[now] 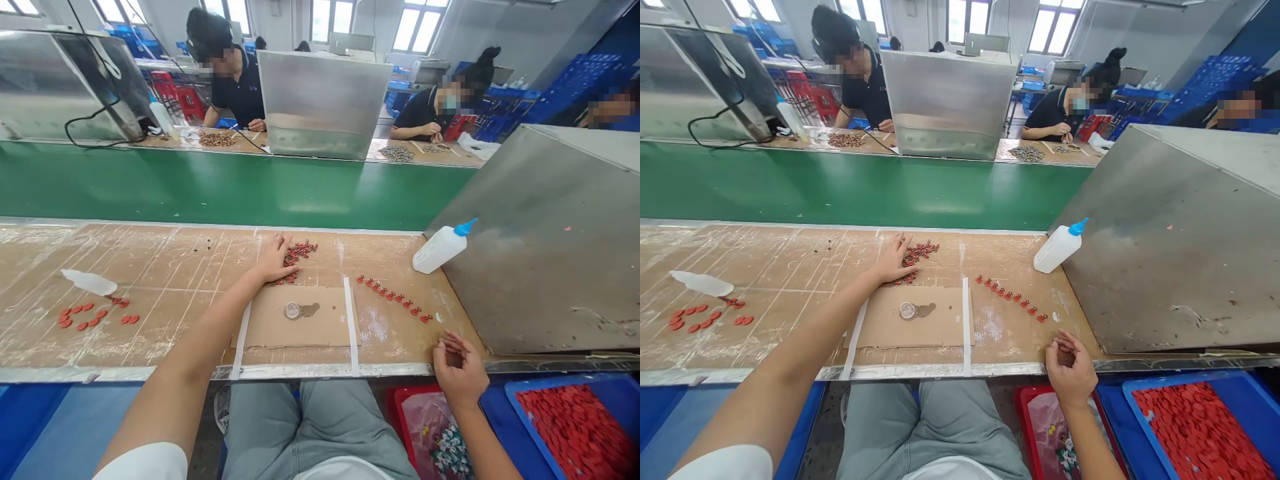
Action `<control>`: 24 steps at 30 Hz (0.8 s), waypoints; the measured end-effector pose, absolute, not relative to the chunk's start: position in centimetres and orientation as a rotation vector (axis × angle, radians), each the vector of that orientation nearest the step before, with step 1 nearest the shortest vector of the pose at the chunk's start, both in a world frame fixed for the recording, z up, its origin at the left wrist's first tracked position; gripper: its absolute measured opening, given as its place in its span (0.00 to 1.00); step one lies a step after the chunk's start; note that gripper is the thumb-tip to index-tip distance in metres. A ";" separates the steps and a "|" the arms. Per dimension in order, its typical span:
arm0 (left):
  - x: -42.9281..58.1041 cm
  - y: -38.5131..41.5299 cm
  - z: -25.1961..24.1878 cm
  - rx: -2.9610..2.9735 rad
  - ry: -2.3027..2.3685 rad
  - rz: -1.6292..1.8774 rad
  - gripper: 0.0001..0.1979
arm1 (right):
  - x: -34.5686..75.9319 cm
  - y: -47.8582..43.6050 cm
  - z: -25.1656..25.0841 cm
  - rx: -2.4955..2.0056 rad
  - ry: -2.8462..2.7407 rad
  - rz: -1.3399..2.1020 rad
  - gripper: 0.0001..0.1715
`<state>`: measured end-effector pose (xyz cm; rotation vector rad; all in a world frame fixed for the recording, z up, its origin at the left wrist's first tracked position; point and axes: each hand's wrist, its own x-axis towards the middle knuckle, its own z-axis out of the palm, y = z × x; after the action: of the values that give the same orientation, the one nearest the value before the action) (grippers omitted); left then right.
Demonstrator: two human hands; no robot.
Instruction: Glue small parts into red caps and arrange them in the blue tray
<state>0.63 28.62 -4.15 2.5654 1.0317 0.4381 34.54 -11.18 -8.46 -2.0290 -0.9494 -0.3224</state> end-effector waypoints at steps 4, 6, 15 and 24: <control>2.4 29.2 -3.9 2.585 0.914 0.442 0.44 | 34.7 -11.3 -8.2 -2.070 -0.968 -0.392 0.23; 3.0 29.4 -3.8 2.596 0.836 0.443 0.41 | 34.8 -11.2 -7.6 -2.084 -1.001 -0.462 0.27; 2.7 28.7 -2.2 2.521 0.749 0.537 0.35 | 34.9 -6.2 -1.6 -2.049 -1.748 -0.527 0.34; -1.6 24.2 0.2 2.298 0.936 1.023 0.23 | 37.5 3.5 0.2 -2.054 -2.267 0.029 0.25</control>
<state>-1.63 24.19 0.22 2.2984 0.9362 1.0233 37.52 3.52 0.24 -2.0537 -2.2670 0.0286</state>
